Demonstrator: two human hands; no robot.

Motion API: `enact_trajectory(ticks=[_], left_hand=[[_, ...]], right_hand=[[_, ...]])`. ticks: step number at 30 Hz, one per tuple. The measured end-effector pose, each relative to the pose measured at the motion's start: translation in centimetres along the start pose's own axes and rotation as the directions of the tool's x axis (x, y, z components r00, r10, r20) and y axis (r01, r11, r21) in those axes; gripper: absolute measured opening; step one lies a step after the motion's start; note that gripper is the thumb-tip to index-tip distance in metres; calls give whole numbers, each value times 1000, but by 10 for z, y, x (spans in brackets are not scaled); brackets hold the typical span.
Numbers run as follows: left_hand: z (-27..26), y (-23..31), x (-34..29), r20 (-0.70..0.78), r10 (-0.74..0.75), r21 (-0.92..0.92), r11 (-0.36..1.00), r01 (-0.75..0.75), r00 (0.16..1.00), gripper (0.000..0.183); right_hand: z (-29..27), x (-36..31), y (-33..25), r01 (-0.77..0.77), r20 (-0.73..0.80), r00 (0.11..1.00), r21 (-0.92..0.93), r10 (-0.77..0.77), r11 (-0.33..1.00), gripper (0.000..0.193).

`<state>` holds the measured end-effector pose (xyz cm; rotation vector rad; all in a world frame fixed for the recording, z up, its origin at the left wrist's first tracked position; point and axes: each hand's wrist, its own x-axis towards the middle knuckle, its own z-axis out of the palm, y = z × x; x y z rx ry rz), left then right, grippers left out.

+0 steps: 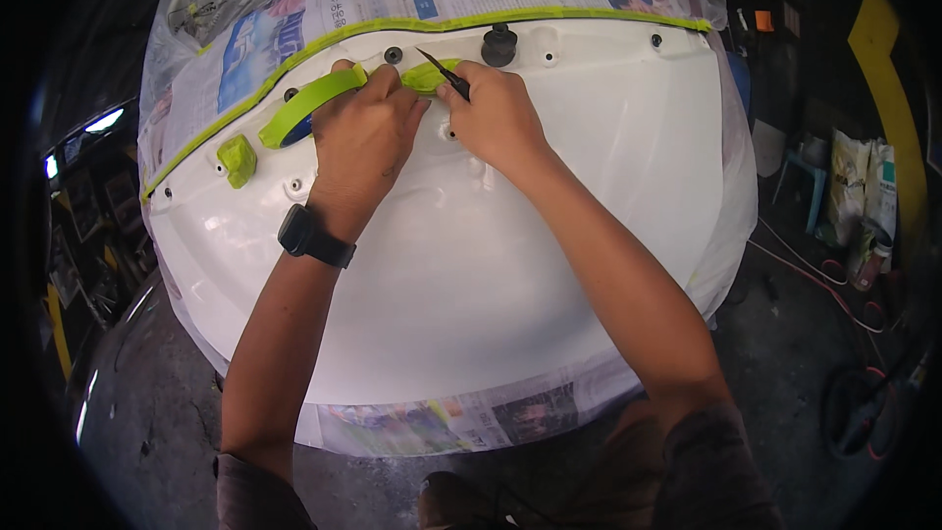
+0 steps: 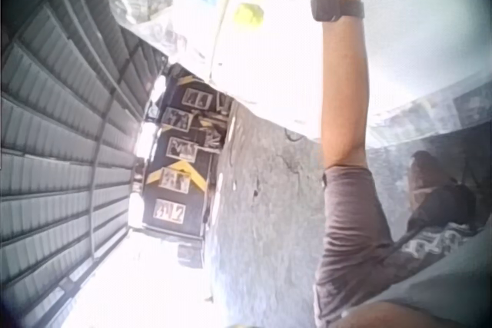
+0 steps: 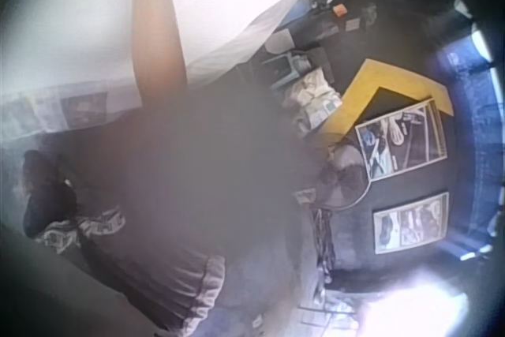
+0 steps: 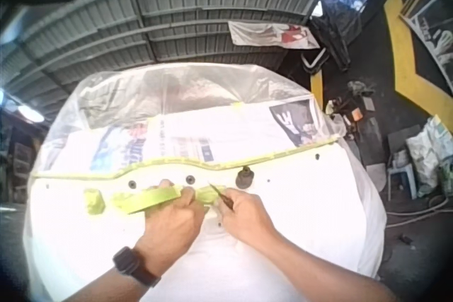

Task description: The person applies masking tape onto car components and trims the tape using a utility knife.

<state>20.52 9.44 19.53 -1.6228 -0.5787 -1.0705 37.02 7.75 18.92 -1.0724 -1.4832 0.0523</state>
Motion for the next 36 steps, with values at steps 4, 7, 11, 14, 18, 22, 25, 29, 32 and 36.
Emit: enact_trajectory(ticks=[4,7,11,14,18,22,25,29,32,36], left_hand=[[10,-5,5,20,-35,26,999,35,999,14],[13,-7,3,27,-33,12,999,32,999,14],[21,-10,0,-92,-31,-39,999,28,995,15],[24,-10,2,-190,-35,-79,997,20,981,17],[24,-11,3,-151,-67,-118,992,49,986,18],[26,-12,5,-148,-54,-137,990,33,988,12],[17,-19,5,-147,-14,-129,992,-5,989,5],[-22,12,-18,-81,-211,-476,867,148,974,28],[-72,47,-66,180,-313,-754,565,335,932,41],[-96,97,-124,471,-372,-833,111,542,800,55]], right_hand=[[4,8,11,188,-80,978,-30,-190,982,26],[2,11,8,287,-99,950,-104,-297,952,26],[13,14,6,391,-126,903,-158,-411,907,29],[17,16,5,337,-140,929,-69,-344,939,32],[9,17,-3,208,-71,975,-40,-210,977,37],[11,16,3,166,-25,986,99,-164,981,43],[4,5,-4,127,4,992,129,-128,984,43],[-22,-53,-13,-30,56,998,205,18,978,40],[-11,-117,5,-31,200,977,490,-78,871,47],[20,-182,32,-150,300,952,610,-52,778,34]])
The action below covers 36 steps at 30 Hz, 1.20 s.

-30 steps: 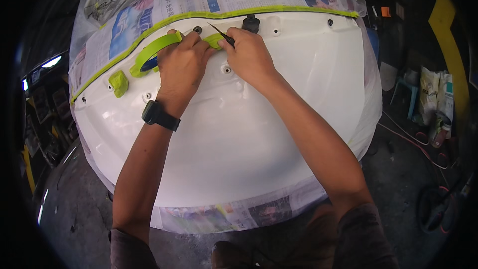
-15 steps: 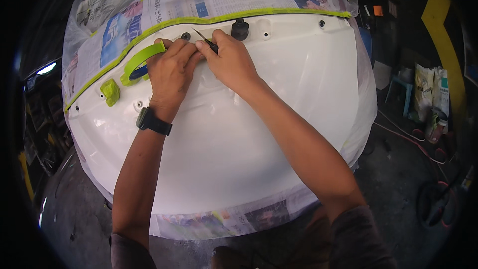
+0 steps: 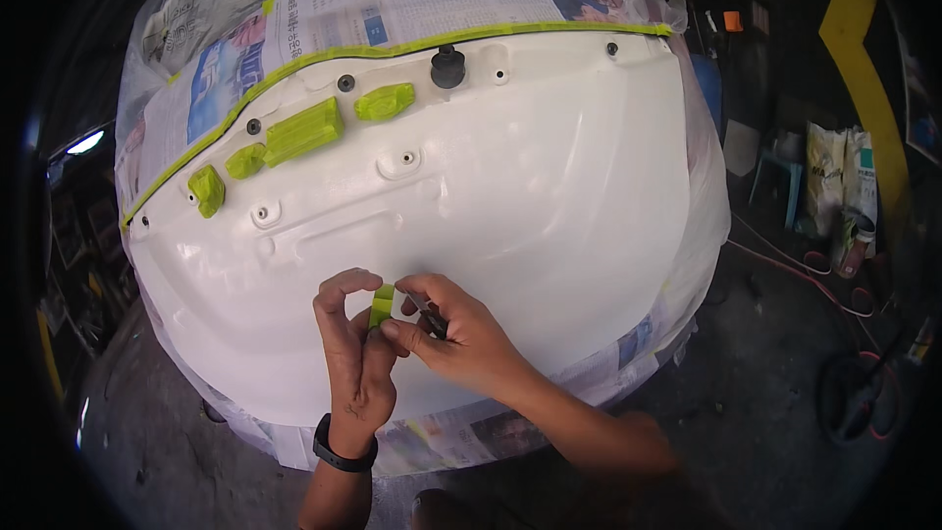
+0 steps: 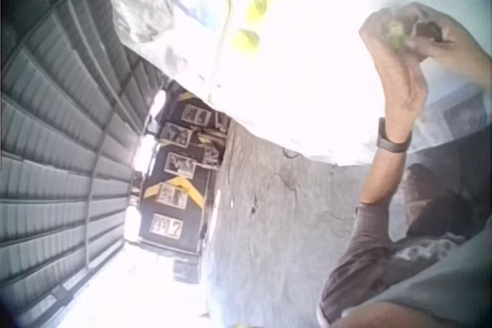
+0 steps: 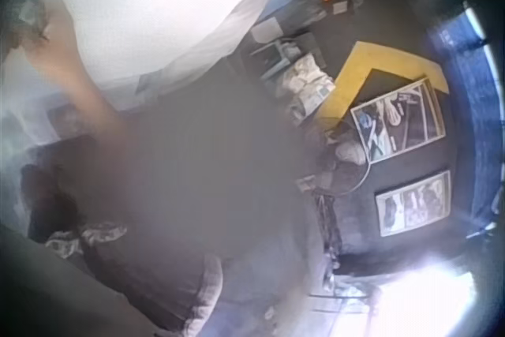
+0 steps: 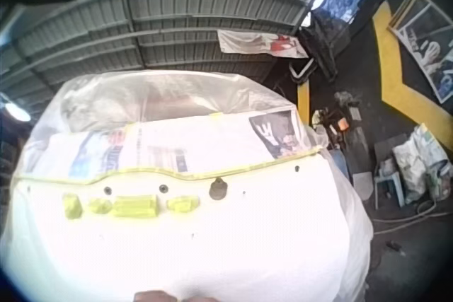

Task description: The person applies masking tape onto car components and trims the tape using a utility knife.

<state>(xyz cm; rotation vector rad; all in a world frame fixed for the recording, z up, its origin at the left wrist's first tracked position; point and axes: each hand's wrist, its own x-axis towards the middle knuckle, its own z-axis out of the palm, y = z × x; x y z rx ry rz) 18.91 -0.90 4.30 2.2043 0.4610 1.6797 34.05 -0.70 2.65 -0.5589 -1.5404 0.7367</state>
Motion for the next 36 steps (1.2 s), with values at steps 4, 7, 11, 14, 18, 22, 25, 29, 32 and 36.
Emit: enact_trajectory(ticks=[4,7,11,14,18,22,25,29,32,36], left_hand=[[15,-11,-29,44,-40,-61,997,43,998,61],[13,-12,-37,62,-32,-28,999,34,998,62],[14,6,-40,31,-194,-220,956,196,981,52],[0,-11,-49,60,-186,-273,942,196,981,44],[-3,1,-40,84,-182,-317,927,199,980,32],[-9,9,-31,154,-280,-264,913,312,948,34],[-14,15,-31,217,-376,-294,855,427,901,45],[-24,11,-30,244,-409,-432,766,476,879,56],[-24,12,-20,274,-398,-435,760,482,875,61],[-20,18,-7,386,-377,-432,733,526,842,70]], right_hand=[[0,-24,11,13,-95,995,-133,-25,991,21],[3,-31,1,-44,-75,997,-129,34,991,11],[-9,-27,-1,55,-135,988,-194,-82,979,9],[-21,-15,-8,94,-160,977,-257,-139,962,9],[-20,-8,-20,131,-125,974,-368,-189,921,11],[-19,-4,-25,209,-97,961,-357,-258,911,11],[-25,-4,-31,104,-60,989,-366,-135,925,15],[-37,-11,-43,59,-54,993,-566,-108,822,70],[-38,-19,-41,141,117,990,-746,-81,651,90],[-39,-10,-33,150,154,988,-889,-28,433,73]])
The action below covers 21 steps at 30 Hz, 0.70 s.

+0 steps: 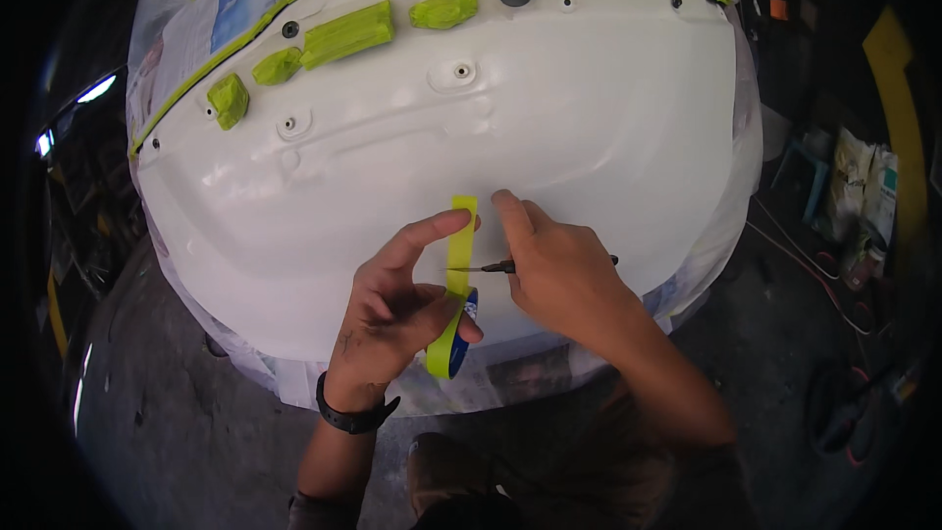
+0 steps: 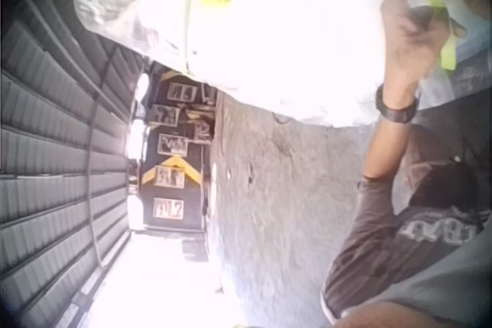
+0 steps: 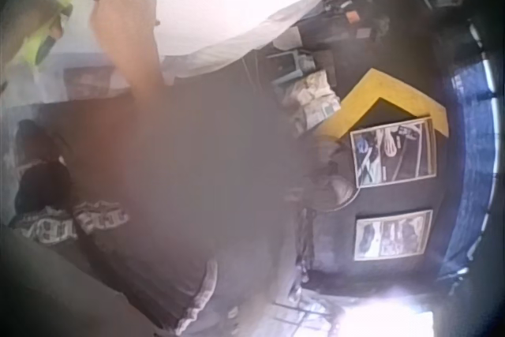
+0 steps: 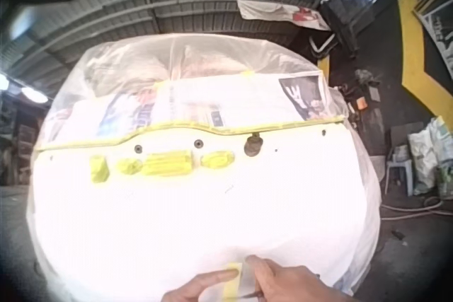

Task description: The person applies masking tape onto car components and trims the tape using a utility knife.

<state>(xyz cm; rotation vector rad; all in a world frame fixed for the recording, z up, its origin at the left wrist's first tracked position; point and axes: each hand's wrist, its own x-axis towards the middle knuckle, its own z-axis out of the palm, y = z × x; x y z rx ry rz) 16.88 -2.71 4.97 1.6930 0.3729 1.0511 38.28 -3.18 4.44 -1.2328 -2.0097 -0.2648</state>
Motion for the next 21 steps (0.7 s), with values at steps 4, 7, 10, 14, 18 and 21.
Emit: enact_trajectory(ticks=[4,7,10,14,18,21], left_hand=[[6,12,8,-35,149,-210,966,-153,988,80],[-1,15,15,-13,171,-10,985,-172,985,94],[-8,40,34,215,135,307,931,-199,967,98],[14,65,76,238,148,697,662,-275,960,102],[6,86,113,279,540,951,-42,-306,794,98],[-7,109,144,356,656,934,-222,-281,665,74]], right_hand=[[-17,-3,35,-70,-62,996,21,71,997,53],[-49,10,29,-59,-83,991,415,102,908,34],[-67,34,18,47,-89,996,588,7,807,21],[-81,54,43,146,-162,984,485,-76,862,16],[-81,88,63,70,-416,880,590,229,804,15],[-70,125,88,192,-585,801,454,128,870,15]])
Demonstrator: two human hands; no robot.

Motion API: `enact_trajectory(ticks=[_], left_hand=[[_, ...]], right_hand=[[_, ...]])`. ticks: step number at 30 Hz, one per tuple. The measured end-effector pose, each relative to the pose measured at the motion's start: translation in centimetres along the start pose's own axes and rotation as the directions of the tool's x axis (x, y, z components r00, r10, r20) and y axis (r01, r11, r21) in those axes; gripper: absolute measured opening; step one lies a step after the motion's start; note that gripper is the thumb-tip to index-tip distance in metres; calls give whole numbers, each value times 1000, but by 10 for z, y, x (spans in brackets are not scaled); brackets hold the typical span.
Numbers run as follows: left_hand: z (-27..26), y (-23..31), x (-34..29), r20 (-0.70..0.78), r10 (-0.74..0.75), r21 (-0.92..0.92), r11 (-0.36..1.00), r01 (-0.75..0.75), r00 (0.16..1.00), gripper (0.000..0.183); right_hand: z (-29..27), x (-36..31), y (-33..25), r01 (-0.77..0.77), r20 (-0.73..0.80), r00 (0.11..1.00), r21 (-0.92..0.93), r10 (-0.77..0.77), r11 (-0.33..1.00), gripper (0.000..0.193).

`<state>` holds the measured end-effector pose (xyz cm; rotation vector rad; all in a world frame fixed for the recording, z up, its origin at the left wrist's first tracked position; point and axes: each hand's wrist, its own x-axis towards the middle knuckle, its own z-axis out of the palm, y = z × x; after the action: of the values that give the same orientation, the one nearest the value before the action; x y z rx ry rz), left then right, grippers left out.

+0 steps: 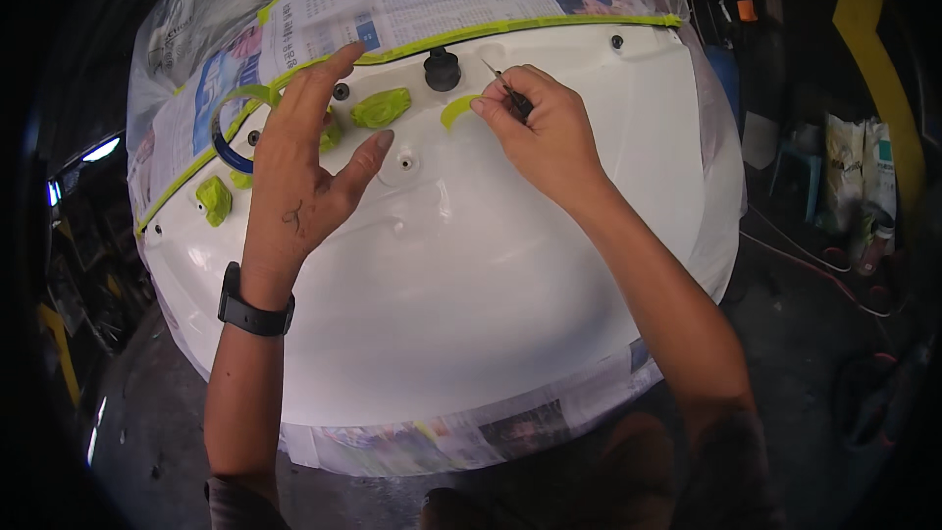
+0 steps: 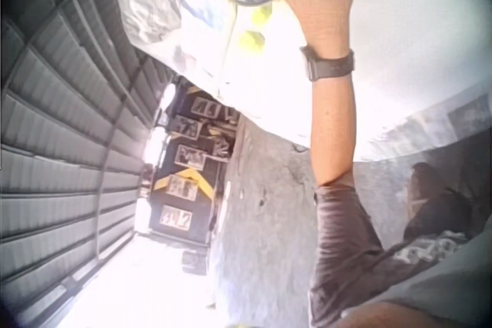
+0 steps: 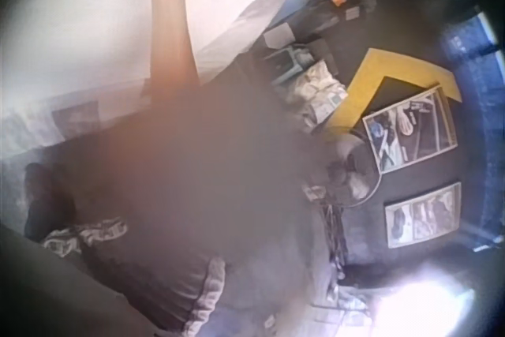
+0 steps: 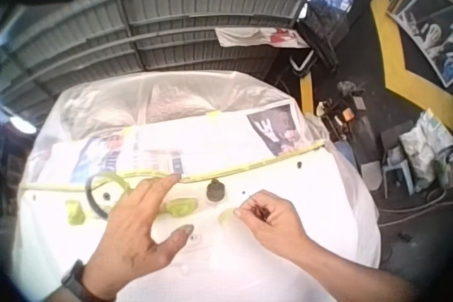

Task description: The person applies masking tape onto car components and trims the tape using a utility knife.

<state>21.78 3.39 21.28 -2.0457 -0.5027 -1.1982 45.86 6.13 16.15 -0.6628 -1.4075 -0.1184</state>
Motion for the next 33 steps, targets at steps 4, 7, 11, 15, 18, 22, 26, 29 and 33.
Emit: enact_trajectory(ticks=[4,7,11,15,18,22,26,29,33], left_hand=[[30,-16,26,-38,73,83,994,-70,997,69],[55,-24,37,-19,126,171,978,-121,992,53],[70,-33,47,5,113,140,984,-112,994,26],[75,-41,49,-37,108,137,985,-102,994,11],[79,-41,49,-46,146,140,980,-138,988,7],[81,-41,50,-62,176,146,975,-165,982,7],[80,-40,51,-39,176,211,964,-164,984,8],[79,-40,52,-32,177,204,965,-166,984,6],[83,-45,51,-34,206,187,962,-197,978,5]], right_hand=[[19,22,12,40,-7,999,-50,-41,998,20],[26,32,23,16,-9,1000,-91,-17,996,22],[29,36,29,-31,10,999,-97,32,995,21],[26,40,19,-87,51,994,-158,96,984,21],[25,41,22,-49,33,998,-197,57,979,21],[24,43,27,-24,28,999,-188,30,982,22],[25,44,32,-26,30,999,-231,34,973,23],[26,45,36,-3,22,1000,-220,8,976,23],[28,45,38,26,6,1000,-197,-25,980,25]])
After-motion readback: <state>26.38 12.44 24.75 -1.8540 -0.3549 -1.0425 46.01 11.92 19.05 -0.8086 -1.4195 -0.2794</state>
